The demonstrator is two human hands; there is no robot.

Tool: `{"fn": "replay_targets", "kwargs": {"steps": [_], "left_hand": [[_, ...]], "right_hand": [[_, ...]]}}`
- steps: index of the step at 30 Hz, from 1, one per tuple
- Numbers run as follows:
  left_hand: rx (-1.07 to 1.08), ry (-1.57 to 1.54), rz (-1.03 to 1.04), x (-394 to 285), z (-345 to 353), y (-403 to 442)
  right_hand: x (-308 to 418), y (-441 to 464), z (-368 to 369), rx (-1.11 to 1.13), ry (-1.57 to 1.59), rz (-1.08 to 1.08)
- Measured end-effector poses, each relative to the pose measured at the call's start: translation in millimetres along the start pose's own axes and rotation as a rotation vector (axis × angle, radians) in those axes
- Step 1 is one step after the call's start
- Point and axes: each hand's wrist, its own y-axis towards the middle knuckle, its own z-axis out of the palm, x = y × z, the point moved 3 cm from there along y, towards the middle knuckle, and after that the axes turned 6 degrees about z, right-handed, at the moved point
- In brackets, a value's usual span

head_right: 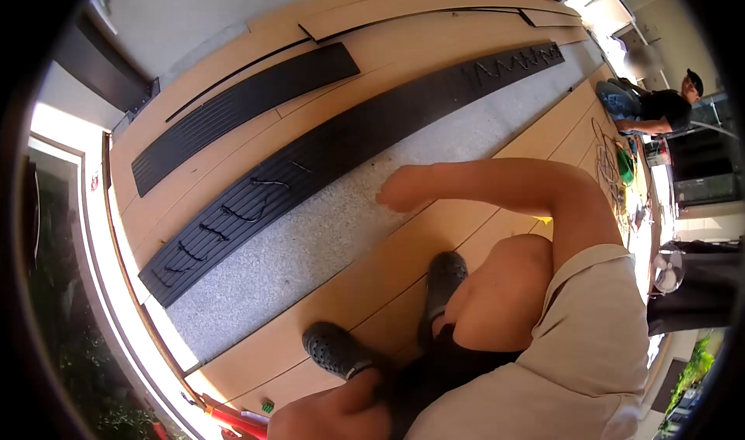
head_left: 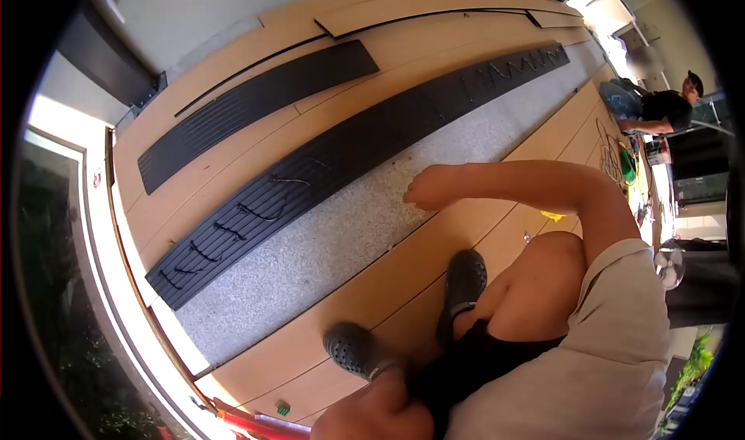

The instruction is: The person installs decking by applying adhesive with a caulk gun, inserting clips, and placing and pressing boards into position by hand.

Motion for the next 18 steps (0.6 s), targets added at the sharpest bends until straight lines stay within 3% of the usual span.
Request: {"fn": "replay_targets", "kwargs": {"steps": [4,6,7,8,10,13,18], "left_hand": [[-0.003,-0.149,0.281,-91,-13,102],[0.023,-0.144,0.618,-165,-19,152],[0.154,-0.154,0.569,-212,-23,173],[0.188,-0.117,0.742,-252,-17,197],[0.304,-0.112,0.900,-335,-10,228],[0.527,-0.018,1.014,-432,35,270],[0.508,-0.075,1.097,-547,106,296]], "right_hand": [[-44,14,-51,-0.096,-0.097,0.045],[-72,32,-79,-0.161,-0.119,0.081],[-84,42,-90,-0.189,-0.113,0.099],[-102,59,-95,-0.244,-0.060,0.160],[-130,88,-99,-0.374,0.062,0.232],[-151,122,-95,-0.516,0.126,0.350],[-168,155,-86,-0.482,0.239,0.261]]}}
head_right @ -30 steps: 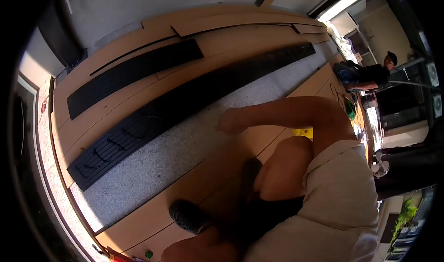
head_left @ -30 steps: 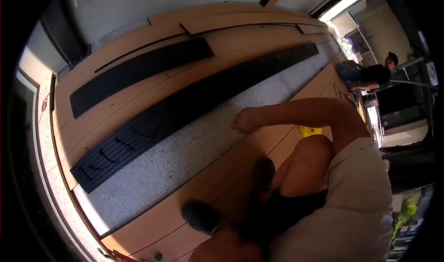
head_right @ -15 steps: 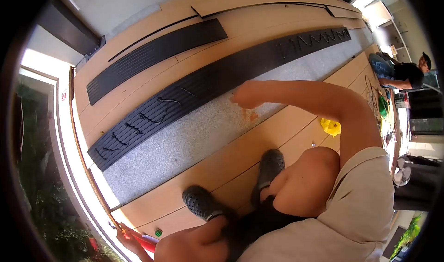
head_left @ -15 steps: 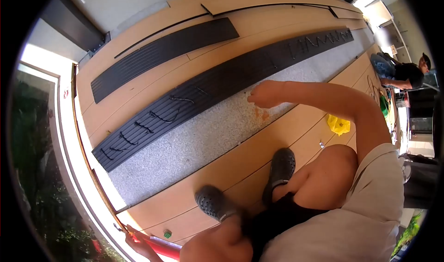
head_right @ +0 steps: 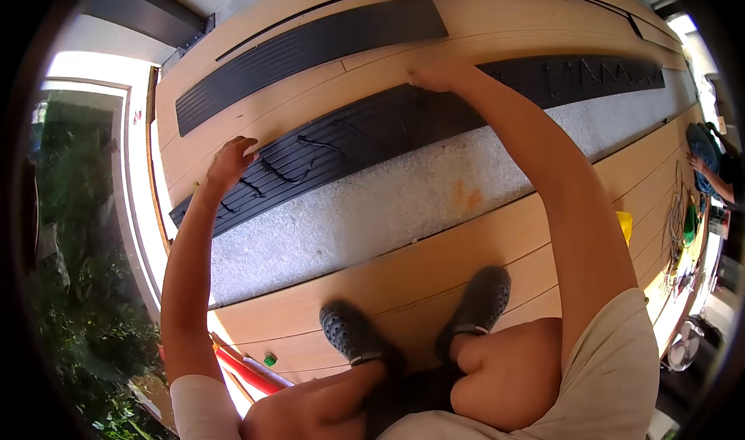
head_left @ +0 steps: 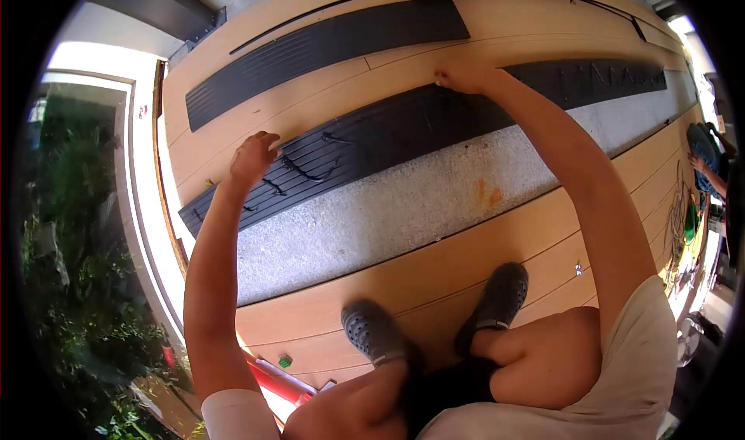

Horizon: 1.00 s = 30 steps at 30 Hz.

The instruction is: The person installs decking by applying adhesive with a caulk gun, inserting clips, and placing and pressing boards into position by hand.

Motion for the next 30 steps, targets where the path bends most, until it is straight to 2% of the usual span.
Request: {"fn": "replay_targets", "kwargs": {"steps": [3,4,5,13,17,18,19,20,21,25,30], "left_hand": [[0.065,-0.140,0.056,10,35,40],[0.179,-0.214,0.032,5,40,49],[0.211,-0.138,-0.014,-6,36,52],[0.320,-0.312,0.008,7,48,78],[0.281,-0.348,-0.022,-5,42,73],[0.231,-0.456,0.014,11,55,73],[0.153,-0.451,-0.045,18,62,73],[0.149,-0.589,-0.140,27,72,74],[0.161,-0.465,-0.104,24,65,73],[0.007,-0.513,-0.086,11,57,58],[-0.024,-0.465,0.000,-26,30,31]], "right_hand": [[15,7,-8,0.172,-0.051,-0.041],[10,14,3,0.171,-0.042,-0.040],[3,25,7,0.151,-0.043,-0.046],[0,35,-1,0.237,0.065,-0.063],[-3,45,24,0.232,0.098,-0.017],[-5,40,22,0.259,0.186,-0.064],[-2,29,13,0.207,0.179,-0.062],[-5,28,15,0.212,0.194,-0.004],[-7,29,17,0.217,0.210,-0.029],[5,9,6,0.119,0.163,-0.033],[14,-30,-7,0.059,0.114,-0.029]]}}
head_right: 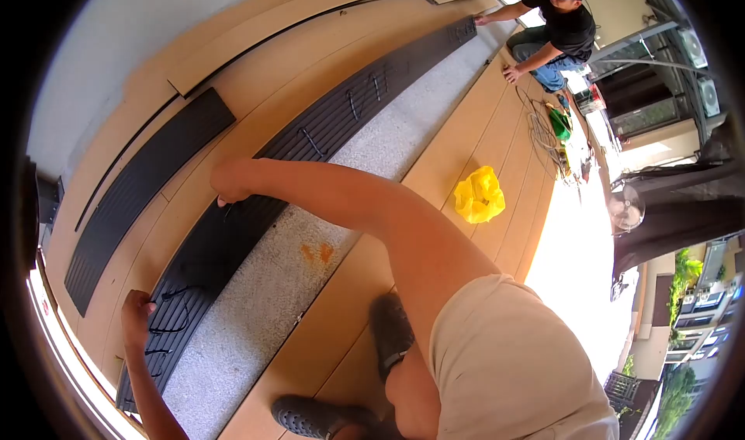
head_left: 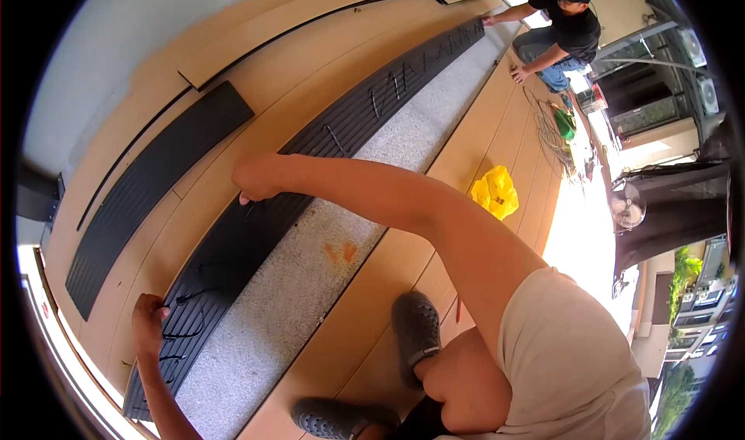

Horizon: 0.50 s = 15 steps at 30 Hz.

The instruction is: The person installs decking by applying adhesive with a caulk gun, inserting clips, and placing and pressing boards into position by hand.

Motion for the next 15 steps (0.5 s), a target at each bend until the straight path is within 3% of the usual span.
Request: {"fn": "replay_targets", "kwargs": {"steps": [3,5,9,13,15], "left_hand": [[-0.033,0.048,0.067,-30,0,-21],[-0.051,0.103,0.112,-49,0,-37],[0.024,0.177,0.145,-74,-2,-50],[0.150,0.092,0.020,-73,3,-60],[0.257,0.213,-0.039,-77,7,-67]], "right_hand": [[4,-24,-1,-0.022,0.025,-0.014],[13,-44,-4,-0.183,-0.109,-0.134],[23,-67,2,-0.228,-0.054,-0.169],[28,-90,6,-0.241,-0.087,-0.178],[35,-102,5,-0.334,-0.193,-0.230]]}}
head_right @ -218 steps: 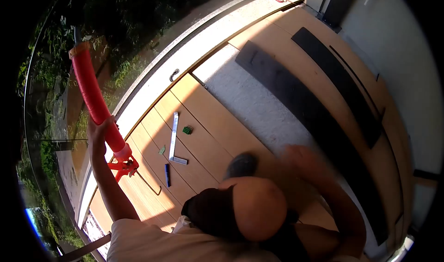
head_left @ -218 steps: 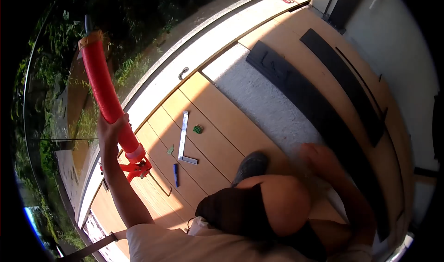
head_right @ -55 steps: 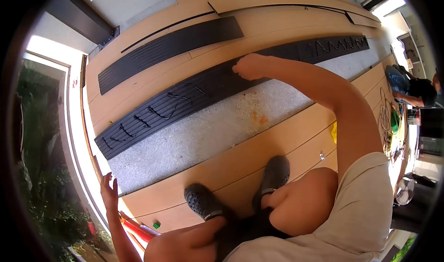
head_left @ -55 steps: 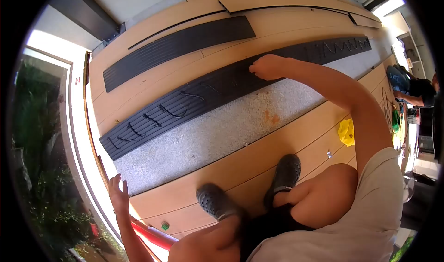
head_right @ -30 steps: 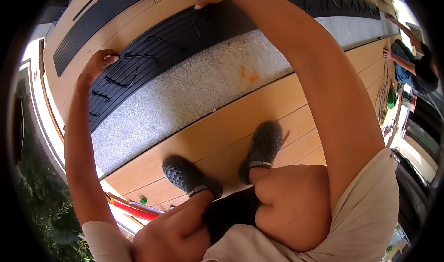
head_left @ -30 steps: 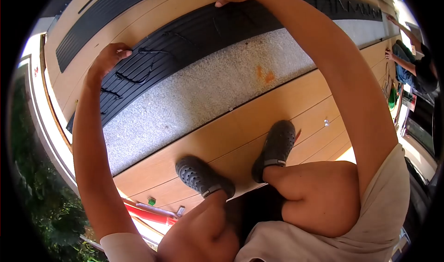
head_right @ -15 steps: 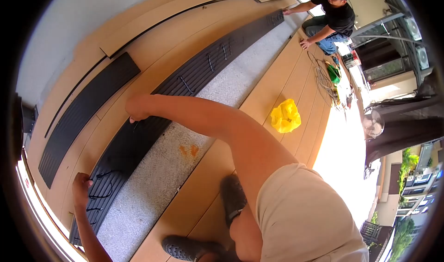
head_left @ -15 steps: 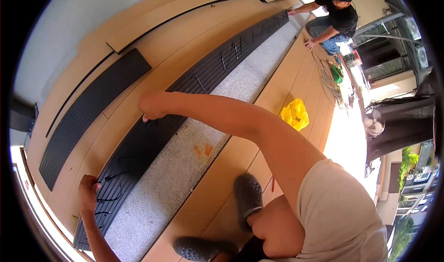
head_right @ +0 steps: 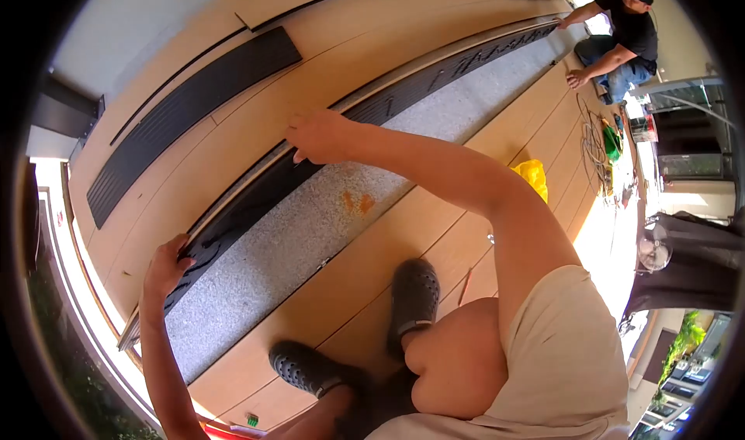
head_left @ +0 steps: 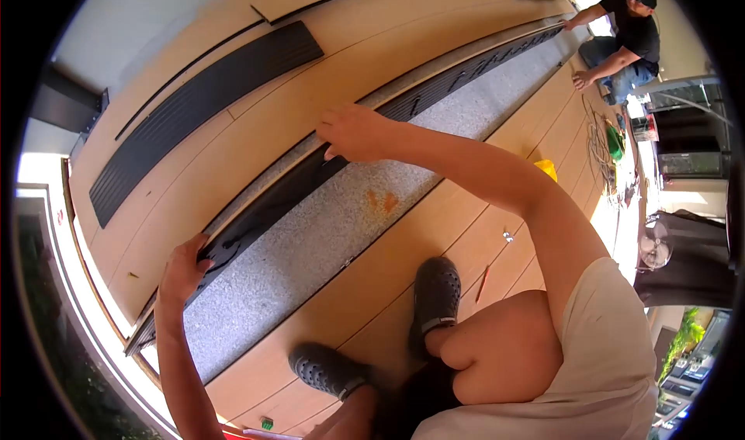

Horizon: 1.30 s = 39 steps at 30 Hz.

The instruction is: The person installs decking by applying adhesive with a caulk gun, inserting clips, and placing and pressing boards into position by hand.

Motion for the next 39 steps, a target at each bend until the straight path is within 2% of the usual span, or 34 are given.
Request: {"fn": "replay_targets", "kwargs": {"steps": [2,7,10,12,14,15,19,21,22,24,25,29,31,32,33,35,36,39], "left_hand": [[0.002,0.048,0.041,-7,5,-4],[-0.077,0.076,0.126,-1,21,-17],[-0.136,0.118,0.151,-6,29,-26],[-0.168,0.131,0.145,-11,34,-35],[-0.180,0.161,0.151,-14,36,-38],[-0.247,0.202,0.224,-15,38,-42],[-0.188,0.180,0.194,-31,34,-57],[-0.214,0.177,0.207,-38,34,-65],[-0.240,0.176,0.218,-42,34,-69],[-0.231,0.175,0.214,-51,34,-76],[-0.287,0.189,0.254,-56,34,-81],[-0.375,0.269,0.358,-69,39,-88],[-0.436,0.337,0.405,-71,41,-98],[-0.439,0.343,0.409,-72,41,-101],[-0.338,0.292,0.345,-72,41,-105],[-0.432,0.450,0.401,-69,50,-111],[-0.414,0.421,0.357,-71,52,-114],[-0.558,0.531,0.371,-69,70,-122]], "right_hand": [[3,-7,0,-0.067,-0.003,-0.045],[11,-17,-6,-0.037,0.062,-0.110],[16,-17,-11,0.022,0.098,-0.068],[18,-20,-12,0.121,0.089,0.033],[21,-24,-13,0.092,0.061,-0.002],[21,-25,-14,0.066,0.025,-0.027],[22,-34,-28,0.045,0.060,-0.035],[20,-33,-40,0.253,0.247,0.052],[20,-26,-48,0.260,0.250,0.052],[10,-10,-49,0.595,0.533,0.396],[-3,-2,-31,0.633,0.483,0.292],[-8,13,0,0.767,0.244,0.218],[-11,23,40,1.018,0.130,0.178],[-2,27,31,1.027,0.112,0.213],[0,29,33,0.970,0.125,0.191],[3,31,29,0.966,0.130,0.200],[5,31,25,0.936,0.149,0.231],[-6,27,39,0.898,0.212,0.207]]}}
